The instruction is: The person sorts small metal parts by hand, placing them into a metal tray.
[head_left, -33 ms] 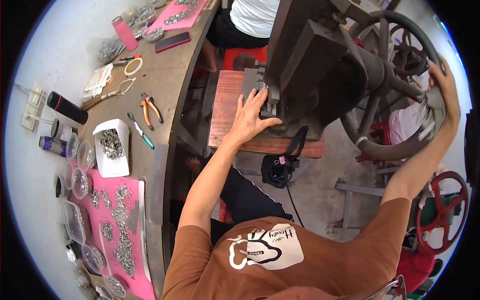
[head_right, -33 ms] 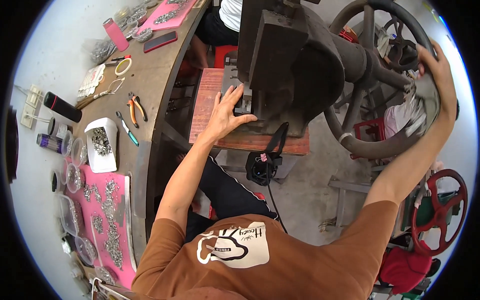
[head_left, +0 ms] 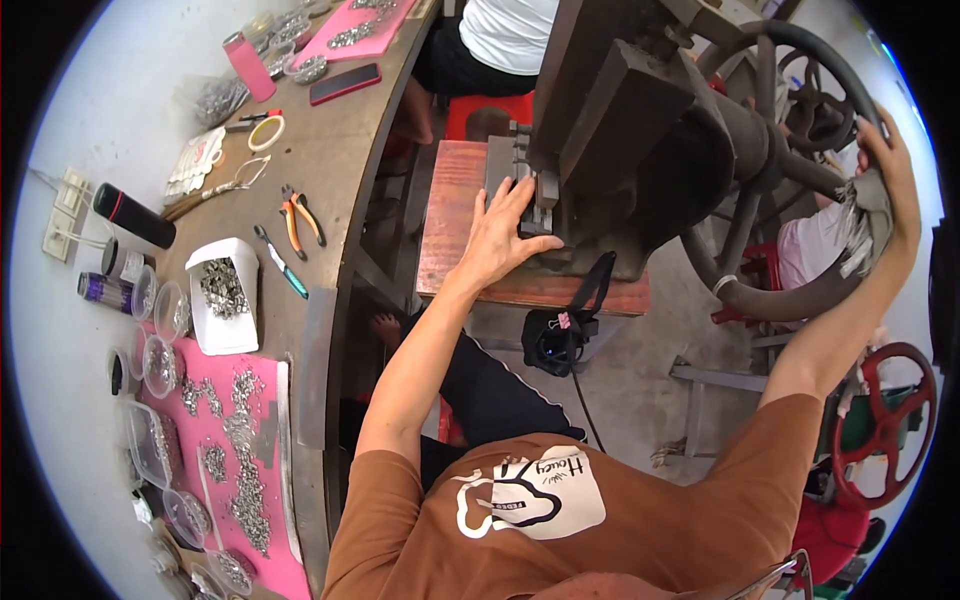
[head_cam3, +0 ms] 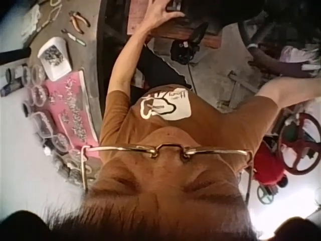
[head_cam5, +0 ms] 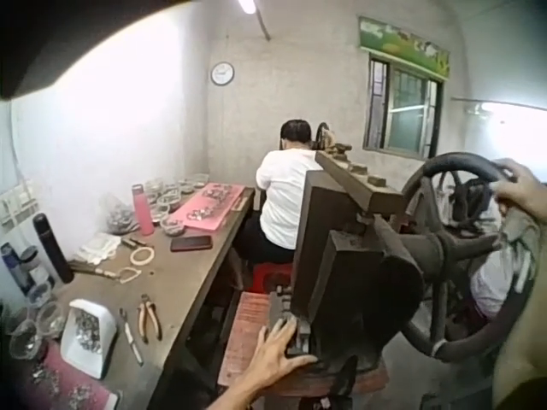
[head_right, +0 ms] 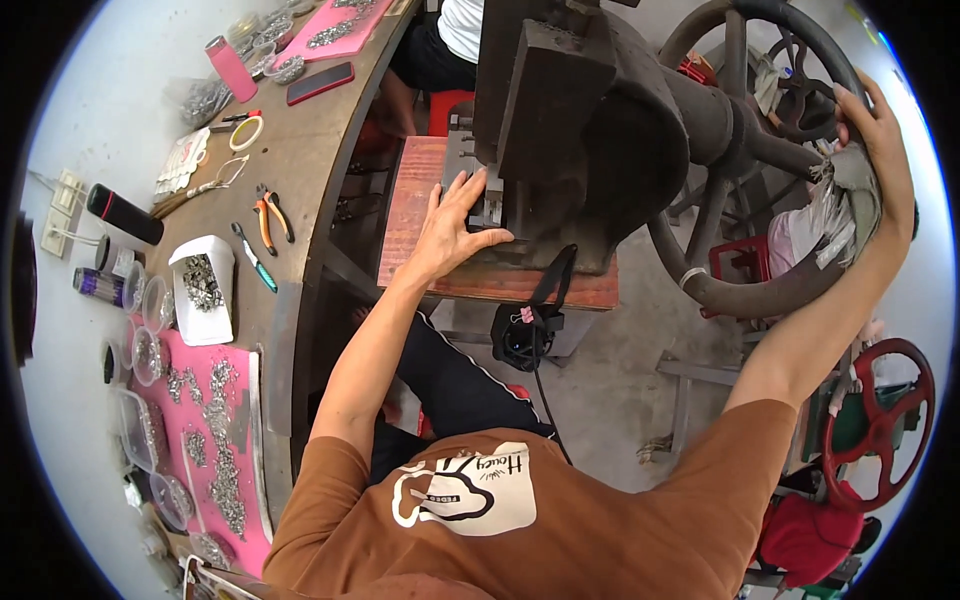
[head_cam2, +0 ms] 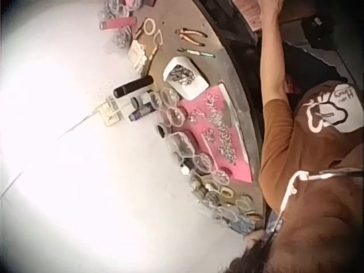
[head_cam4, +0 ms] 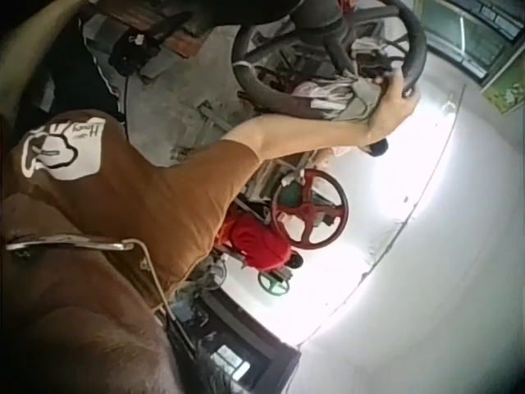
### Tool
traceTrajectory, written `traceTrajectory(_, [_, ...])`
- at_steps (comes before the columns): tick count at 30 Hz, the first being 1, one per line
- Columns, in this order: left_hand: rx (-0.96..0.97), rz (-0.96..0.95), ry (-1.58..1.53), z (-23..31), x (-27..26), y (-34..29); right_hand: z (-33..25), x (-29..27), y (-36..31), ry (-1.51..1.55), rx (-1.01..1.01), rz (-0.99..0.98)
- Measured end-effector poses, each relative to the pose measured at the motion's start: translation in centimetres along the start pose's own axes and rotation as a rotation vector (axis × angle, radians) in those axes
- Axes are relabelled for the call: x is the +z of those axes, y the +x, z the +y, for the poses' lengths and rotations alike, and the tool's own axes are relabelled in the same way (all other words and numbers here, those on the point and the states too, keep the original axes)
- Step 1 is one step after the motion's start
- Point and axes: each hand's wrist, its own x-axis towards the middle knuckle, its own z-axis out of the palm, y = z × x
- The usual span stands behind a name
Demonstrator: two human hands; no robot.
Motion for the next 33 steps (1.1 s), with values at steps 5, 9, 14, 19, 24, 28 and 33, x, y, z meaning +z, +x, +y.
traceTrajectory(5, [0.011, -0.030, 0.026, 0.1, 0.2, 0.6, 7.9, 7.6, -14.7, 0.116, -0.255, 0.623])
traceTrajectory(9, [0.047, -0.073, -0.081, -0.1, -1.3, 0.3, 7.6, 5.1, -13.7, -0.089, -0.028, 0.458])
traceTrajectory(14, [-0.160, 0.101, -0.736, -3.5, -2.7, 4.3, 3.3, 0.9, -5.1, -0.126, -0.209, 0.404])
traceTrajectory(19, [-0.181, -0.079, 0.011, -2.3, -1.0, 8.6, 4.2, -2.4, 1.6, -0.271, -0.354, 0.384])
traceTrajectory(24, [0.105, -0.129, 0.060, -1.3, -4.8, 2.9, 4.3, -3.5, 2.9, -0.308, -0.362, 0.295])
traceTrajectory(28, [0.195, 0.084, 0.227, 1.1, -2.9, -0.7, -1.6, 3.6, -4.7, -0.304, -0.526, 0.248])
traceTrajectory(33, [0.097, 0.410, 0.306, 1.6, -5.4, -8.8, -5.6, 22.1, -14.7, 0.085, -0.703, -0.544])
